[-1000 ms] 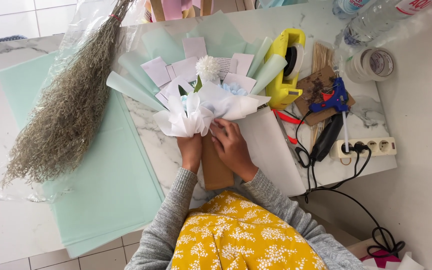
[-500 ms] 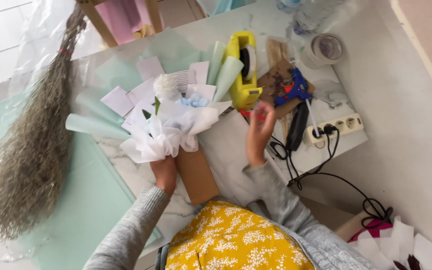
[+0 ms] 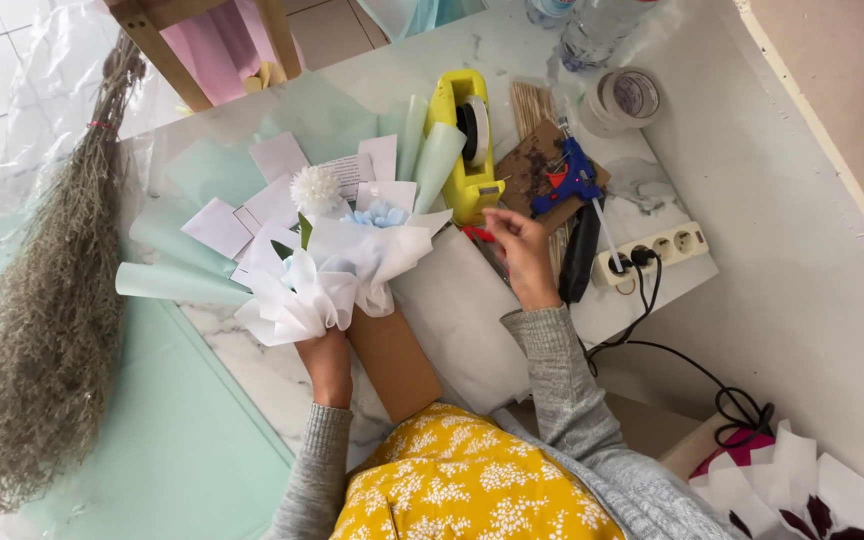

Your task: Structuring and securing the wrapping paper around a small flower bouquet using tape at a gift wrapping station.

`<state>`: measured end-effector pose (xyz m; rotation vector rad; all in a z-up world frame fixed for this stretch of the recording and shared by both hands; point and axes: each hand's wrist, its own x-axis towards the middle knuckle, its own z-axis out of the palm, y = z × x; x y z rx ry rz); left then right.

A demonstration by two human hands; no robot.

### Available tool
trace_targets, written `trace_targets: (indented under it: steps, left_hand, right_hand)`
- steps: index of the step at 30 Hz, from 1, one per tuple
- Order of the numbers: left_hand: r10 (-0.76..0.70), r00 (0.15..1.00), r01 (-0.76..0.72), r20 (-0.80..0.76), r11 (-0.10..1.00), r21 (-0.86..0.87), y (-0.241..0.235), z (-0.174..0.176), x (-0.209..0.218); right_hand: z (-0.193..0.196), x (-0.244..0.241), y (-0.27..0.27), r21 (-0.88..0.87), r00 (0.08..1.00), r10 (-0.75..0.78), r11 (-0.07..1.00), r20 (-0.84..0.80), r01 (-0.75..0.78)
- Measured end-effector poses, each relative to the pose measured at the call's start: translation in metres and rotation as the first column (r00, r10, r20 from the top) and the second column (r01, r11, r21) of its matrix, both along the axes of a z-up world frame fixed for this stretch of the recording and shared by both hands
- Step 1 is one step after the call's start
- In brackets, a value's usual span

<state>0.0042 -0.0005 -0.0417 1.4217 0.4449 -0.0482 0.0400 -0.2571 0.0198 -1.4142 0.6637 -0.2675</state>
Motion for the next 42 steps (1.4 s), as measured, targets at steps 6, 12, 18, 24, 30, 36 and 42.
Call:
trace_targets:
  steps: [6,12,18,24,30,36,42]
  left_hand:
    - [0.065,0.998,-0.065,-0.015,0.998,-0.021,0.011,0.001,0.011]
    - [0.128,0.992,-0.128,-0.009,0.991,-0.033,-0.003,0.009,0.004]
    - [0.203,0.979,-0.203,-0.018,0.979,-0.035,-0.014,0.016,0.001]
    - [0.275,0.961,-0.276,-0.036,0.960,-0.049,-0.020,0.019,0.000]
    - [0.331,0.943,-0.332,-0.031,0.940,-0.070,-0.016,0.023,0.003]
    - [0.368,0.929,-0.370,-0.049,0.915,-0.162,-0.024,0.007,-0.001]
    - [0.382,0.921,-0.389,-0.078,0.886,-0.252,-0.026,0.021,0.000]
  right_hand:
    - [-0.006,0.004,-0.017,0.202,0.998,0.002,0.979,-0.059,0.010]
    - [-0.065,0.031,-0.046,-0.395,0.999,0.022,0.918,-0.035,-0.034]
    - [-0.001,0.001,-0.028,-0.649,0.868,0.439,0.594,-0.233,-0.475]
    - [0.074,-0.011,0.081,-0.226,0.221,0.973,0.201,-0.067,-0.953]
    - [0.033,0.020,0.111,-0.578,0.220,0.959,0.080,-0.177,-0.812]
    - [0.039,0.024,0.107,-0.865,0.318,0.824,-0.355,-0.468,-0.354]
    - [0.014,0.029,0.102,-0.904,0.383,0.824,-0.418,-0.418,-0.087]
